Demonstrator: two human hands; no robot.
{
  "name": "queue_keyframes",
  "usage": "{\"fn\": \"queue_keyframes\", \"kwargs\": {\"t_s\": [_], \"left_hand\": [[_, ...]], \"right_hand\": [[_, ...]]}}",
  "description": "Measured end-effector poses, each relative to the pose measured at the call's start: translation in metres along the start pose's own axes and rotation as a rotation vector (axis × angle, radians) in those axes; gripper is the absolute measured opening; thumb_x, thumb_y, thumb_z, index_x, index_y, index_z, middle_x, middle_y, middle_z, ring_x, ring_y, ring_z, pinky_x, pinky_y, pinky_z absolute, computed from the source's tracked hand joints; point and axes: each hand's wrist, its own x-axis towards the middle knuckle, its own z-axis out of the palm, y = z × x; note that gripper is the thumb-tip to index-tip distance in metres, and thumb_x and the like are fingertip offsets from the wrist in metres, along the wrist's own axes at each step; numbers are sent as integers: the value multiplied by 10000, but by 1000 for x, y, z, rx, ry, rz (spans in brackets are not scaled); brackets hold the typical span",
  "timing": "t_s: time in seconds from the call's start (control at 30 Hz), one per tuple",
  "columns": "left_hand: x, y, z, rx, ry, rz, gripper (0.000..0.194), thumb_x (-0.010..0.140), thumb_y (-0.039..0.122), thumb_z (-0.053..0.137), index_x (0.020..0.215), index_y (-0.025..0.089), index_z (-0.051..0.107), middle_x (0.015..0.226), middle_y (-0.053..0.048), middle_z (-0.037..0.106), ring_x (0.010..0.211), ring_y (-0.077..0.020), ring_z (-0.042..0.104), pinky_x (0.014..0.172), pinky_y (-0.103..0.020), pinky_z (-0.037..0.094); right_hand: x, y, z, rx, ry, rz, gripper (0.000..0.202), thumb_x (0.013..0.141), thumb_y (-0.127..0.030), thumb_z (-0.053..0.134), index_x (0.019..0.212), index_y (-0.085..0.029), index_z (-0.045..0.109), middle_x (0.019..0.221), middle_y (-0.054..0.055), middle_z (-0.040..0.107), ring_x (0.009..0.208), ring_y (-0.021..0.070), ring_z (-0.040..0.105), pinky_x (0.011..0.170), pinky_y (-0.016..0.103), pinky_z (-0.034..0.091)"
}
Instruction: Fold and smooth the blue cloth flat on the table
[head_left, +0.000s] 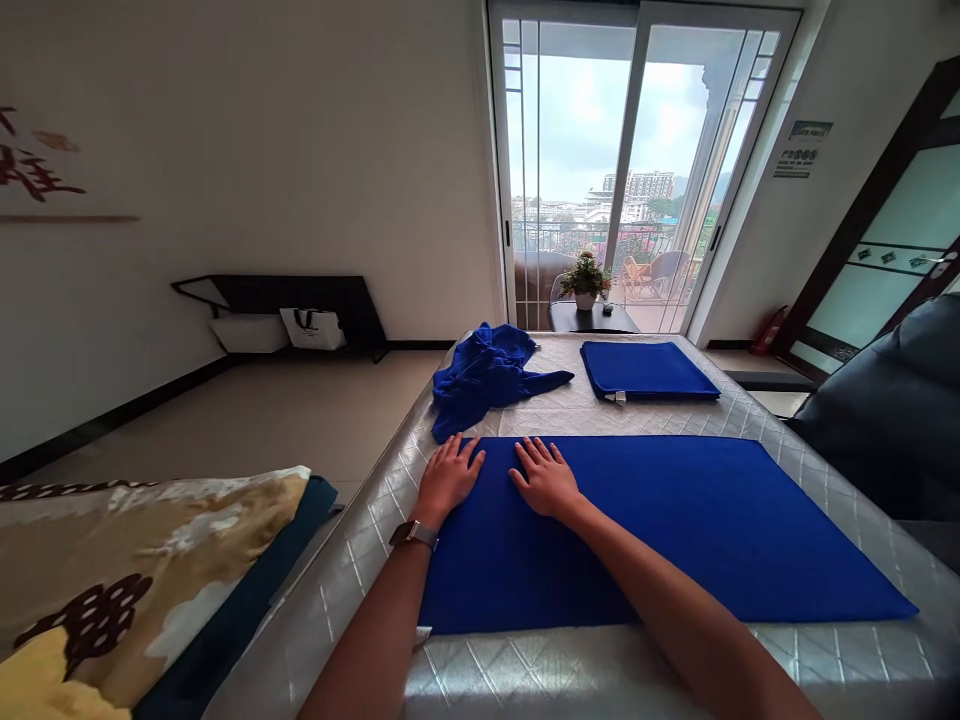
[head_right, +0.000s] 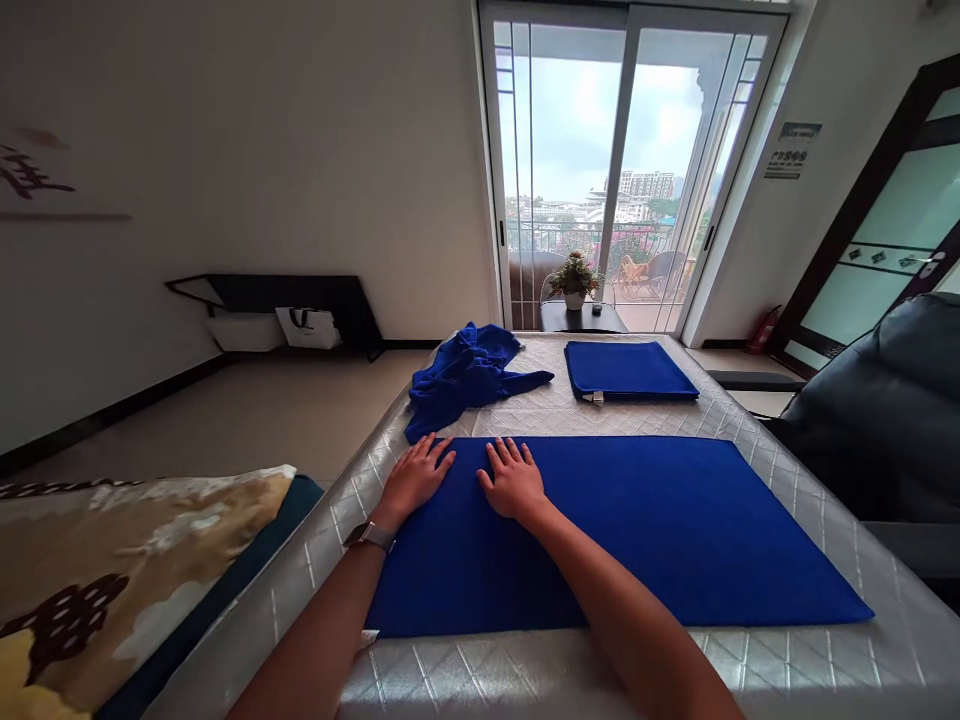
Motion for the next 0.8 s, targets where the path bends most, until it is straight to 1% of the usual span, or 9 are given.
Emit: {"fn": "queue_keyframes", "kwargs": {"t_s": [0.1,0.2,0.27,0.33,0.4,0.5,0.6,0.8], "left_hand": [[0,0,0,2,3,3,567,1025,539,336,1502,283,501,1607,-75,452,1508,-312,343,1219,-511,279],[0,1,-2,2,-15,0,571,1029,539,318,1512,288,490,1614,-70,442,1513,-310,335,1226,-499,271],[0,2,-4,5,-30,-2,578,1032,537,311,1518,277,485,1620,-77,432,1515,-310,332,1233,-491,261],[0,2,-5,7,-32,-2,579,1033,533,315,1522,269,481,1620,-81,430,1515,-308,333,1237,-489,255],[0,3,-5,5,-24,-2,571,1032,525,329,1521,271,482,1614,-79,440,1514,-305,336,1236,-494,257],[0,3,-6,4,-19,-2,563,1031,512,346,1516,265,489,1611,-86,444,1509,-311,345,1232,-499,266],[1,3,-6,8,-33,-5,569,1032,513,343,1520,256,485,1622,-103,423,1510,-313,345,1234,-494,263],[3,2,-6,18,-33,-3,561,1036,502,347,1524,256,478,1628,-100,413,1514,-303,341,1241,-489,258]], "right_hand": [[1,1,-1,-4,-14,4,713,1041,-590,163,1643,-212,211,1706,22,141,1578,195,62,1269,426,14],[-1,10,-4,-6,-29,27,709,1041,-593,153,1645,-225,198,1708,15,120,1578,189,49,1268,429,11],[-6,22,-7,-12,-30,54,718,1041,-598,149,1645,-213,190,1710,24,113,1578,193,48,1266,427,6],[-13,41,-13,-27,-25,91,722,1042,-599,143,1646,-206,184,1711,29,112,1578,196,51,1266,423,5],[-23,66,-20,-49,-21,143,718,1044,-596,138,1647,-208,177,1712,24,111,1578,194,53,1267,420,11],[-42,112,-32,-104,-15,251,713,1045,-590,143,1647,-211,178,1713,17,114,1577,194,62,1269,418,26],[-66,165,-44,-167,-3,365,704,1045,-576,149,1649,-213,167,1712,19,131,1576,198,79,1270,422,44],[-114,273,-67,-238,28,552,705,1040,-554,155,1651,-203,154,1714,32,132,1575,218,97,1271,448,85]]}}
